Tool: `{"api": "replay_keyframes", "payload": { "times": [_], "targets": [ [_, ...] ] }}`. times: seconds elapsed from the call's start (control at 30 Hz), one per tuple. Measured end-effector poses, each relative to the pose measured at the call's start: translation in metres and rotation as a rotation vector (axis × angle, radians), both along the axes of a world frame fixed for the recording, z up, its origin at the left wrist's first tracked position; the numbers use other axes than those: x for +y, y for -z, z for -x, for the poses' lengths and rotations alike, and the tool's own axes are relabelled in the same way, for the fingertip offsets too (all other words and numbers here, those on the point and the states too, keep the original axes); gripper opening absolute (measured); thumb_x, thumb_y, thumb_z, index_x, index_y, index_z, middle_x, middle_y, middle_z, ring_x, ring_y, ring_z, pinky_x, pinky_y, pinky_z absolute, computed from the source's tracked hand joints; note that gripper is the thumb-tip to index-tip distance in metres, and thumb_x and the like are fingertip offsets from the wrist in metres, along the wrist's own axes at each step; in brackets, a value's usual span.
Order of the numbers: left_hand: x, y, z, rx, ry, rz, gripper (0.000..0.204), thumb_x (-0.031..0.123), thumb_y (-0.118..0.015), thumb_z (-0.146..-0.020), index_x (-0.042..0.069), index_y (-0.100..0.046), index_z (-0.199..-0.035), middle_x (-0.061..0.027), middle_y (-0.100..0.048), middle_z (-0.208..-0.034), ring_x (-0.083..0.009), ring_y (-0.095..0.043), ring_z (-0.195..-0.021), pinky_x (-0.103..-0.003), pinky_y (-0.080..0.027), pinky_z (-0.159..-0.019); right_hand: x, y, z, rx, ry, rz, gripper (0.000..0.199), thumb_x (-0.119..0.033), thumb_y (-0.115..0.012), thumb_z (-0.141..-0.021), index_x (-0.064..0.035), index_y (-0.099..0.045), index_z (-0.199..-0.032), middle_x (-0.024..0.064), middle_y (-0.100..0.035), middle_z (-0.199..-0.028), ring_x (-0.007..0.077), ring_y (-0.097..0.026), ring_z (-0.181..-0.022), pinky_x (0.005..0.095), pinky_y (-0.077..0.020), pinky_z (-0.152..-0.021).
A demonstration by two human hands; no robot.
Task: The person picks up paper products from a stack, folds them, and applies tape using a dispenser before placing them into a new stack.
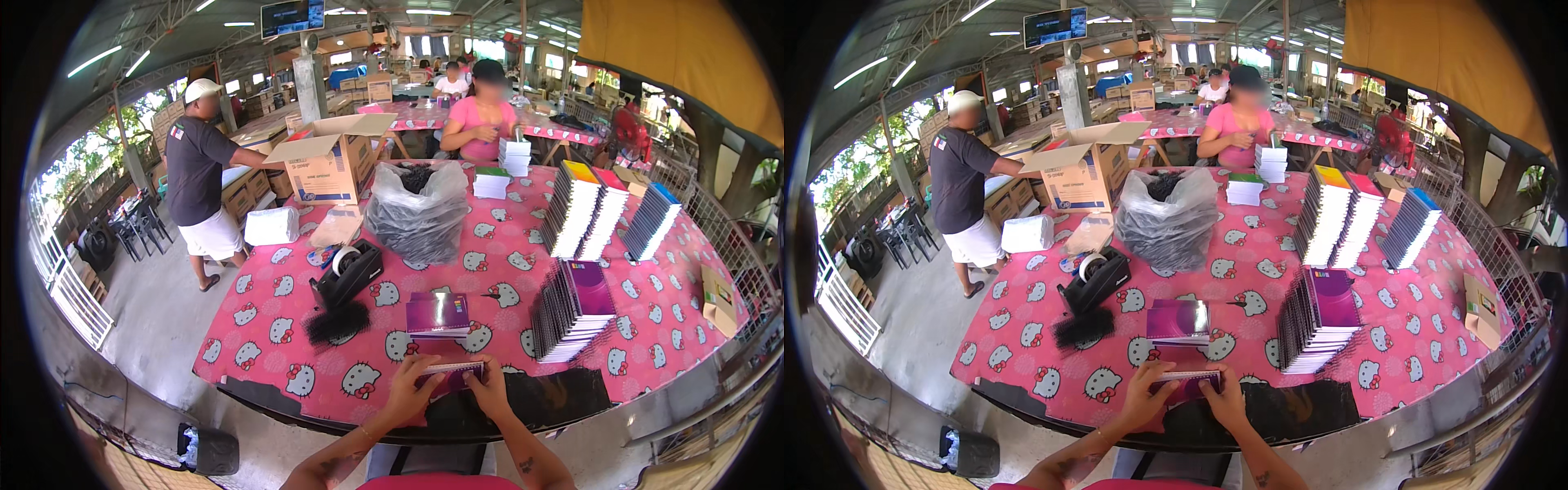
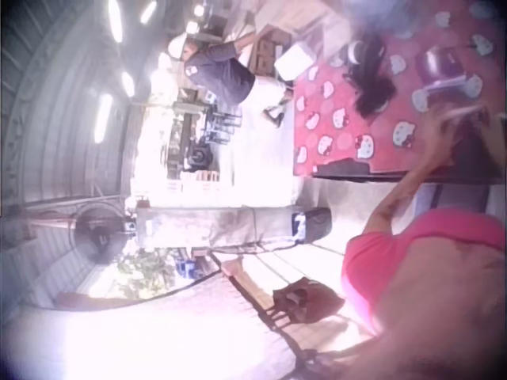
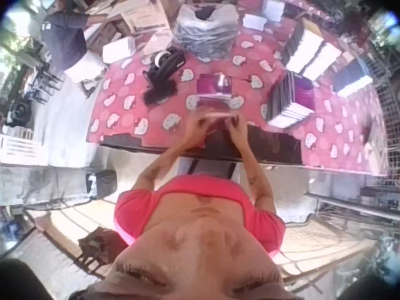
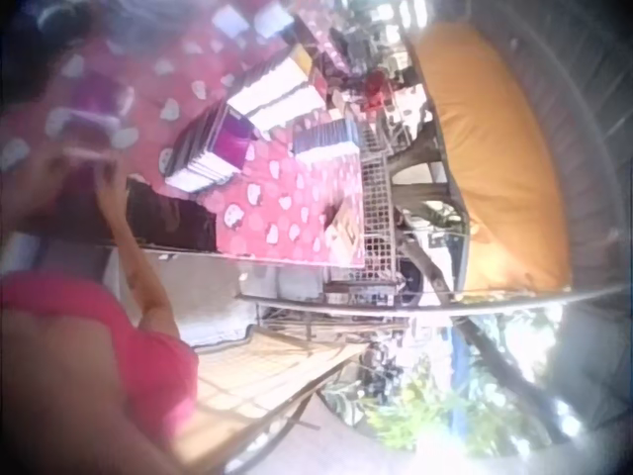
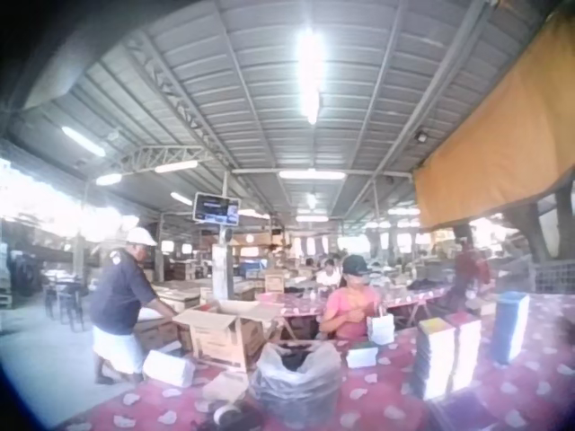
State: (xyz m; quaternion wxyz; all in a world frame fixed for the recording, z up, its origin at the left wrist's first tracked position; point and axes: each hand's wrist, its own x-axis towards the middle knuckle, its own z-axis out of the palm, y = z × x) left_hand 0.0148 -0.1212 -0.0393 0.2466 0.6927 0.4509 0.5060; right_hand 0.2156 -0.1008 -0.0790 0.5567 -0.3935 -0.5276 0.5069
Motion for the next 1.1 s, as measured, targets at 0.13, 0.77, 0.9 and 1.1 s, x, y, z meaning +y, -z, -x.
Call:
{"api": "replay_keyframes", "payload": {
  "times": [0.13,0.77,0.9,1.1],
  "targets": [
    [0.003,-0.013,0.009,0.069,0.054,0.052,0.047,0.003,-0.068,-0.087,0.010,-0.060,-0.132,-0.0174,-0.059,-0.120,-0.0363,-0.063,-0.103,-0.041,-0.053,-0.080,-0.005,-0.009,-0.004,-0.001,0.027,-0.035,0.044,-0.004,-0.073,-0.089,-0.0046,-0.050,-0.127,0.0040,-0.058,-0.109,0.0109,-0.057,-0.101,0.0269,-0.0471,-0.089],
    [0.062,0.017,0.160,0.855,-0.547,-0.294,0.017,0.010,-0.065,-0.090,0.004,-0.063,-0.105,-0.0107,-0.059,-0.095,-0.0312,-0.059,-0.089,-0.043,-0.052,-0.075,-0.001,-0.005,-0.020,-0.136,-0.124,0.049,0.029,-0.009,-0.074,-0.090,-0.0017,-0.069,-0.118,0.0083,-0.071,-0.114,0.0134,-0.064,-0.107,0.0275,-0.0475,-0.096],
    [0.056,-0.003,0.139,0.850,-0.588,-0.324,0.020,0.011,-0.061,-0.093,0.005,-0.060,-0.112,-0.0107,-0.058,-0.097,-0.0294,-0.059,-0.090,-0.041,-0.050,-0.075,-0.003,-0.020,-0.015,-0.300,-0.100,-0.043,0.033,-0.006,-0.071,-0.091,0.0007,-0.067,-0.123,0.0092,-0.070,-0.120,0.0141,-0.062,-0.113,0.0286,-0.0450,-0.100],
    [0.055,0.005,0.116,0.881,-0.497,-0.279,0.019,0.010,-0.063,-0.090,0.007,-0.060,-0.108,-0.0108,-0.057,-0.097,-0.0309,-0.059,-0.090,-0.043,-0.048,-0.075,0.003,-0.019,-0.021,-0.315,-0.178,-0.035,0.036,-0.005,-0.068,-0.093,-0.0042,-0.066,-0.128,0.0052,-0.070,-0.113,0.0111,-0.061,-0.102,0.0274,-0.0470,-0.093]
  ]
}}
